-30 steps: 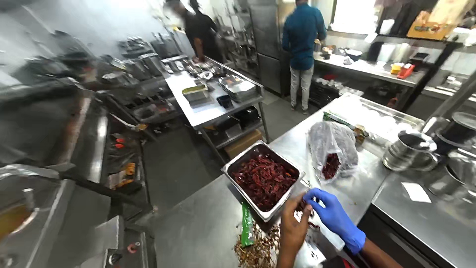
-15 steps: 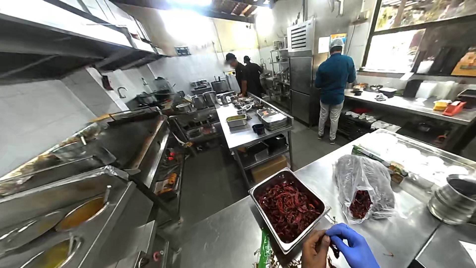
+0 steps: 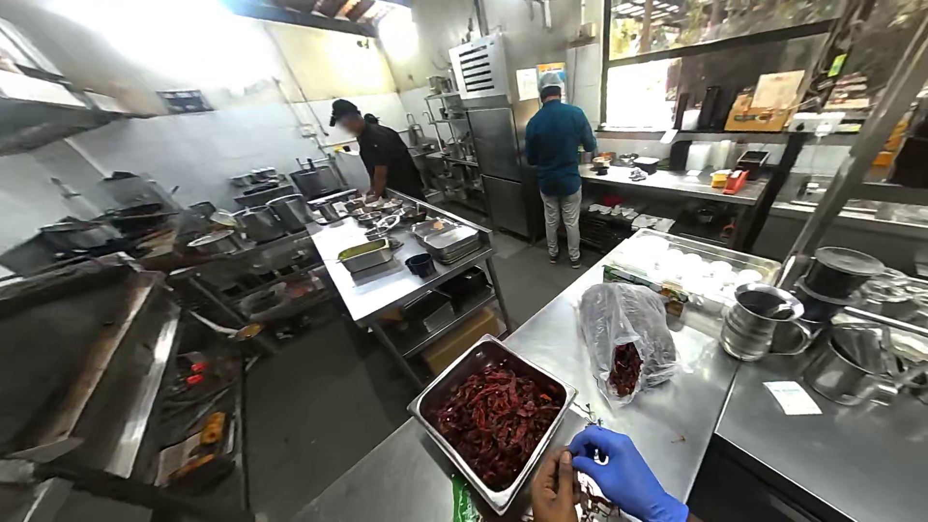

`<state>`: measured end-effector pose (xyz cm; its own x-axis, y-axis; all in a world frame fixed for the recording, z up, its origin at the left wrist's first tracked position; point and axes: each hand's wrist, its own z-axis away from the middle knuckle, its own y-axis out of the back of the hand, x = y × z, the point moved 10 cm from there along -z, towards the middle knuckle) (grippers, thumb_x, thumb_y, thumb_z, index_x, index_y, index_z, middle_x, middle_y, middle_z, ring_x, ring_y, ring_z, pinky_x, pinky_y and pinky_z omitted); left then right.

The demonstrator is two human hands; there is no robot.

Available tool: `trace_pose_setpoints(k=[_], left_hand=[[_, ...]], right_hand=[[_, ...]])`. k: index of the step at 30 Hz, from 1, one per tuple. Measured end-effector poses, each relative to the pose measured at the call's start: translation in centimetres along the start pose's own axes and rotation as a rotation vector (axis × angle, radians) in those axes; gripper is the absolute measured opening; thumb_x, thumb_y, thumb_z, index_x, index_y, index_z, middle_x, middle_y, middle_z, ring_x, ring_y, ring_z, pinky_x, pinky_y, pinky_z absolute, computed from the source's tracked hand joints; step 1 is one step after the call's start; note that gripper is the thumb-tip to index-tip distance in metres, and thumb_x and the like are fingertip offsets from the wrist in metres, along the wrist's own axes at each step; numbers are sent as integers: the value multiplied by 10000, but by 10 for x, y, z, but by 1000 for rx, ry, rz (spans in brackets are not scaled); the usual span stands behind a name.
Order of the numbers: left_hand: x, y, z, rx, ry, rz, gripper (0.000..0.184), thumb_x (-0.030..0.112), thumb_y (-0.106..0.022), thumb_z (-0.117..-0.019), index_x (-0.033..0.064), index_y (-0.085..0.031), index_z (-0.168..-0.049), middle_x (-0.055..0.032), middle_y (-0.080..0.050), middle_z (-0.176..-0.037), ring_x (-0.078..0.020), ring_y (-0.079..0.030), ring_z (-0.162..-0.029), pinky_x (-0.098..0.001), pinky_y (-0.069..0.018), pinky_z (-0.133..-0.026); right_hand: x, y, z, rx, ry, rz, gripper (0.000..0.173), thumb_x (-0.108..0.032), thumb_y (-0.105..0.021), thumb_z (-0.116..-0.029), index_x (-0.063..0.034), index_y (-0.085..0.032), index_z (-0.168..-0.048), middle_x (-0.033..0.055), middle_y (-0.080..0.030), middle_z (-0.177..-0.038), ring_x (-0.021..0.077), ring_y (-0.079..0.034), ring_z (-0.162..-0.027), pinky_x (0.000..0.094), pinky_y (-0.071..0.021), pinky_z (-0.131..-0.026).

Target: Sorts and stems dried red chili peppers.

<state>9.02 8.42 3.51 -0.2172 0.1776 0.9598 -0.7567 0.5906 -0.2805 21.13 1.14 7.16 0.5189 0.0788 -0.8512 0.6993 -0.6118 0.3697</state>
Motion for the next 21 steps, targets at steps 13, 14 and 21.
trace_pose_setpoints(k=[13,14,21], left_hand=[[10,10,-14,-143,43,27,239,111,-639,-1005,-58,-676,-1170,-209,-710,-1027,-239,-677,-811,-362,-586,-708],[15,10,-13,-117,34,24,225,103,-643,-1001,-59,-677,-1153,-211,-709,-1029,-255,-682,-831,-380,-595,-740],[27,11,-10,-90,-13,30,204,115,-665,-993,63,-702,-1187,-183,-692,-1001,-261,-657,-748,-404,-594,-717]], right_hand=[[0,10,-13,-256,-296,-304,146,-178,-730,-931,-119,-785,-1053,12,-748,-964,125,-689,-888,334,-581,-830],[-8,12,-13,-249,-296,-277,151,-189,-723,-941,-131,-781,-1068,2,-747,-973,125,-689,-900,337,-580,-836],[-25,12,-9,-228,-264,-214,186,-258,-737,-932,-195,-759,-1105,-2,-711,-926,150,-643,-783,340,-555,-670]])
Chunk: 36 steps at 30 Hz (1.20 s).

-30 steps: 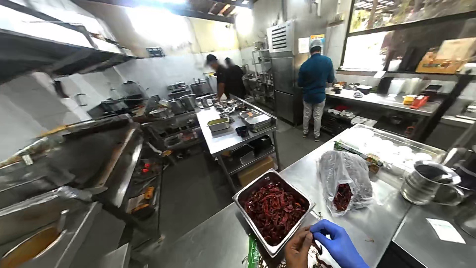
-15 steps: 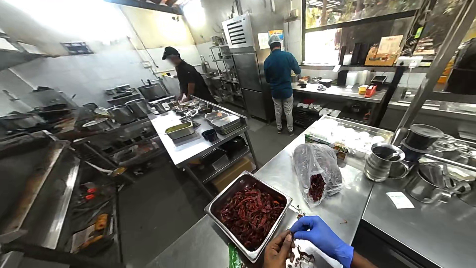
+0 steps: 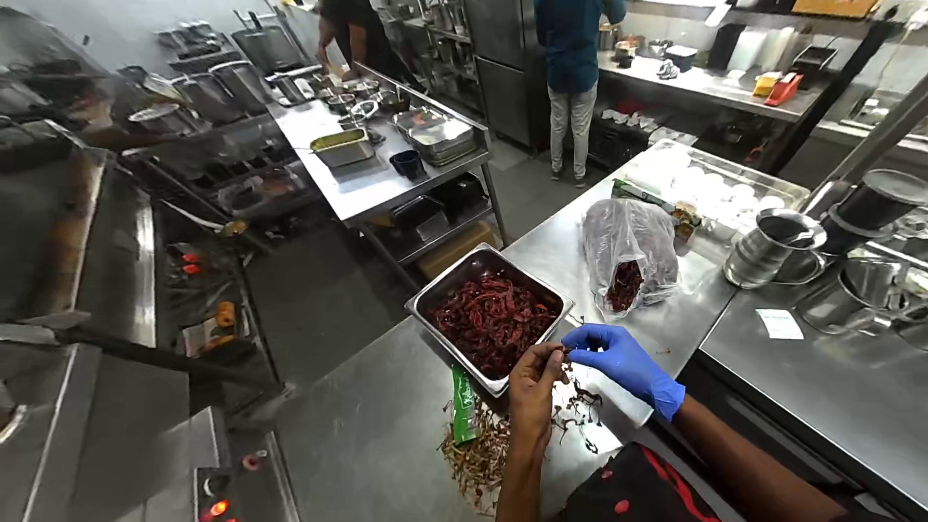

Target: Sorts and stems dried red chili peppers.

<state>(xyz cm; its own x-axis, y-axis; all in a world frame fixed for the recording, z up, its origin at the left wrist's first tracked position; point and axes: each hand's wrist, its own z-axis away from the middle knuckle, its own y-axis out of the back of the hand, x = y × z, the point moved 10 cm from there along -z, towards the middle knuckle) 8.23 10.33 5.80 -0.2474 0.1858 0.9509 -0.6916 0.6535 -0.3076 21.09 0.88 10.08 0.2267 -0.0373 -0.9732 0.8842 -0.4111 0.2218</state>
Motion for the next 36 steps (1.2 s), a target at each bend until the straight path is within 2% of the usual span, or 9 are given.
trace_pose_setpoints(k=[4,7,13,17,24,26,28,32,36], left_hand=[[5,-4,1,-24,-15,-39,206,103,-663,-991,48,-688,-1189,-193,-692,-961,-270,-653,-719,-395,-586,-676],[6,-2,0,-26,-15,-56,193,105,-673,-985,36,-693,-1164,-196,-691,-941,-266,-649,-706,-394,-583,-665],[-2,1,0,-51,53,38,219,124,-692,-973,37,-699,-1174,-196,-686,-968,-246,-650,-733,-381,-583,-699],[-6,-2,2,-99,135,158,282,113,-662,-989,46,-684,-1262,-186,-683,-991,-199,-637,-727,-352,-579,-714],[-4,6,1,-2,106,157,249,97,-635,-1000,32,-708,-1229,-195,-681,-1007,-207,-643,-748,-352,-585,-737],[-4,6,0,2,95,157,255,98,-630,-1007,30,-702,-1242,-201,-682,-1030,-222,-650,-761,-365,-590,-748],[-7,3,2,-32,89,159,260,99,-615,-1013,8,-689,-1246,-203,-682,-1009,-222,-650,-779,-376,-586,-754],[-9,-3,2,-43,81,-18,254,190,-554,-1055,10,-665,-1195,-105,-648,-917,-159,-572,-696,-303,-506,-612],[-12,3,0,19,120,-177,246,297,-654,-1012,51,-664,-1026,-55,-628,-789,-125,-526,-595,-269,-430,-510]], right_hand=[[-4,-2,-11,14,45,14,114,-214,-686,-961,-151,-755,-1027,1,-718,-925,148,-661,-810,344,-567,-700],[-17,-5,-14,-7,-33,-68,95,-136,-657,-966,-85,-735,-984,42,-706,-910,159,-660,-826,339,-562,-747],[-17,-15,-9,-84,-171,-224,123,-135,-566,-1012,-57,-662,-1008,103,-685,-925,190,-622,-784,340,-529,-722],[-12,-16,-8,-102,-212,-238,153,-148,-525,-1037,-53,-646,-1033,101,-669,-912,183,-629,-781,336,-538,-736],[-18,-15,-6,-87,-183,-227,149,-160,-574,-1033,-52,-669,-1074,108,-697,-949,198,-669,-821,347,-569,-764],[-8,-15,-5,-92,-128,-168,160,-215,-651,-992,-101,-679,-1101,89,-696,-948,203,-672,-825,371,-584,-762],[-3,-13,-10,-44,-81,-116,140,-219,-712,-937,-107,-695,-1020,76,-688,-881,212,-667,-781,390,-588,-729],[12,-10,-21,-7,-6,-25,152,-272,-738,-926,-121,-726,-943,17,-706,-856,168,-682,-793,368,-594,-750],[14,-12,-23,-16,54,53,120,-270,-745,-924,-150,-732,-920,-19,-705,-848,138,-678,-784,347,-592,-729]])
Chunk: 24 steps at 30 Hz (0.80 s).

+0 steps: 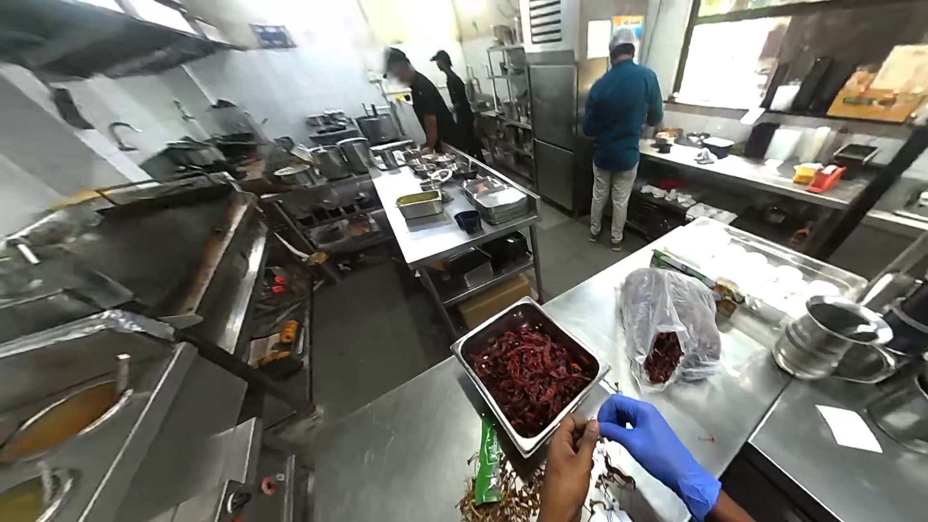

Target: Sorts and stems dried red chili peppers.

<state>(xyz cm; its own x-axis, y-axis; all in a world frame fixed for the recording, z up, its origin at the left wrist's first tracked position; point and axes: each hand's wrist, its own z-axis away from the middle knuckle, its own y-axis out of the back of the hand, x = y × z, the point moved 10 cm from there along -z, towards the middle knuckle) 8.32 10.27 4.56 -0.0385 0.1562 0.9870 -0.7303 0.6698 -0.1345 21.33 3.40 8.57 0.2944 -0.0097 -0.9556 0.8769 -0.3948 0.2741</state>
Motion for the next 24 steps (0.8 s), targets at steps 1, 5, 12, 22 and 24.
trace_pose_setpoints(k=[1,5,12,22,24], left_hand=[[-1,0,-1,-35,11,14,251,300,-668,-1004,49,-657,-1000,-48,-595,-750,-115,-485,-556,-261,-400,-486],[1,0,0,-222,1,94,213,235,-689,-990,27,-674,-1029,-73,-626,-785,-130,-550,-584,-283,-496,-538],[13,6,7,-43,-141,17,130,104,-662,-987,-10,-706,-1029,-69,-667,-781,-113,-574,-605,-280,-507,-559],[20,18,17,212,-271,34,108,29,-686,-949,-28,-747,-1019,-117,-721,-827,-152,-648,-659,-307,-570,-613],[18,19,15,220,-245,34,102,36,-668,-958,-24,-729,-1014,-100,-700,-807,-136,-618,-637,-295,-541,-589]], right_hand=[[0,-1,0,-22,1,-4,124,-273,-750,-920,-151,-731,-917,-16,-702,-842,141,-675,-776,350,-588,-722],[10,-12,3,-213,-108,-226,157,-213,-730,-925,-64,-693,-961,88,-691,-835,220,-673,-765,408,-584,-738],[33,-27,1,-324,-171,-451,173,-198,-594,-1018,-34,-648,-1006,116,-688,-854,213,-663,-771,405,-566,-750],[17,-25,0,-204,-84,-322,157,-130,-623,-1000,-21,-634,-1112,115,-706,-894,232,-685,-808,409,-579,-764],[11,-25,2,-141,-67,-276,210,-130,-675,-972,-41,-679,-1162,91,-720,-910,214,-694,-818,405,-594,-781]])
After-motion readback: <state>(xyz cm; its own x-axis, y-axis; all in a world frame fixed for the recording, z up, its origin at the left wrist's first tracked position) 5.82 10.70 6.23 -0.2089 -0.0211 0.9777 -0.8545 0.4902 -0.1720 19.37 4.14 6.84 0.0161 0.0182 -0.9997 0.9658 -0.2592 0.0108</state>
